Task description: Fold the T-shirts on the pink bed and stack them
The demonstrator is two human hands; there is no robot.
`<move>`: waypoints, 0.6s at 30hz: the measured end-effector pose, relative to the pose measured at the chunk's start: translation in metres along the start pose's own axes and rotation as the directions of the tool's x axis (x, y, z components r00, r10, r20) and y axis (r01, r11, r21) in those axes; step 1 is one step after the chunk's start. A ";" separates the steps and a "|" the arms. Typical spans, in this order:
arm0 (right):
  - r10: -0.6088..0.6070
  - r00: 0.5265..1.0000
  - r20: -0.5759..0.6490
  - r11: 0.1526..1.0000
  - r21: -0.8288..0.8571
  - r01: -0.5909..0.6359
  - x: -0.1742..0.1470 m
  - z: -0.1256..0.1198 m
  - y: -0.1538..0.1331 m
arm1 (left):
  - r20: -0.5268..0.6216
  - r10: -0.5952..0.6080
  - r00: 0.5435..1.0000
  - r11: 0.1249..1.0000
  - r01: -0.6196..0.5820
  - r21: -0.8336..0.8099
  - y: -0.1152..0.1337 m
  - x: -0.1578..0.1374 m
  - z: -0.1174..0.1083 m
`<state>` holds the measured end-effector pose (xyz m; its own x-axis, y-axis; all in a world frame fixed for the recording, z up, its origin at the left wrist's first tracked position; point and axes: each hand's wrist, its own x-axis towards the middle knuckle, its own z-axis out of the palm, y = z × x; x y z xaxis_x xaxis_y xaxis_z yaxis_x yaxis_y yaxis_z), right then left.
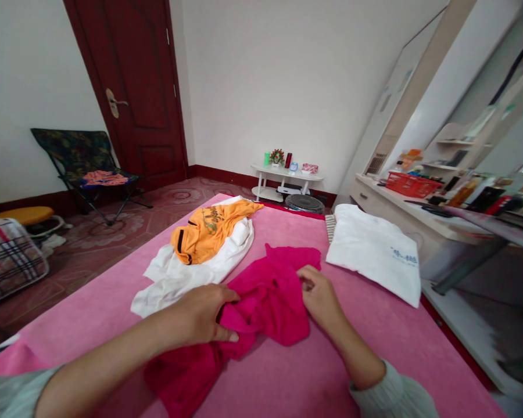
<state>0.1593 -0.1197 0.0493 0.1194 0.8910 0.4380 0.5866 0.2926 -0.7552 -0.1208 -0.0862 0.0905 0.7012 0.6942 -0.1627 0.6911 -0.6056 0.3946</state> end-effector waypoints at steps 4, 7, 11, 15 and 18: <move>0.091 0.822 -0.563 0.982 0.186 0.019 0.012 -0.060 -0.004 | 0.062 0.045 0.997 0.999 -0.046 0.014 -0.013 -0.005 -0.008; 0.200 0.643 -0.740 0.959 0.284 0.028 0.018 -0.109 0.001 | 0.021 0.173 0.985 0.985 -0.173 -0.012 -0.017 -0.011 -0.003; 0.064 0.450 -0.891 0.993 0.099 0.056 0.018 -0.144 -0.003 | -0.091 0.251 0.964 0.967 -0.253 -0.010 -0.013 -0.017 0.005; 0.048 0.903 -0.427 0.994 -0.070 -0.086 0.009 -0.125 -0.027 | -0.072 0.364 0.929 0.926 -0.369 -0.084 0.007 -0.027 -0.001; 0.202 0.965 0.166 0.930 -0.341 -0.136 0.000 -0.092 -0.034 | 0.034 0.398 0.917 0.904 -0.386 -0.186 0.020 -0.035 -0.008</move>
<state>0.2129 -0.1619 0.1202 0.1011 0.9767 0.1891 0.8024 0.0323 -0.5959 -0.1332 -0.1190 0.1116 0.9240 0.3818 -0.0230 0.3214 -0.7424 0.5879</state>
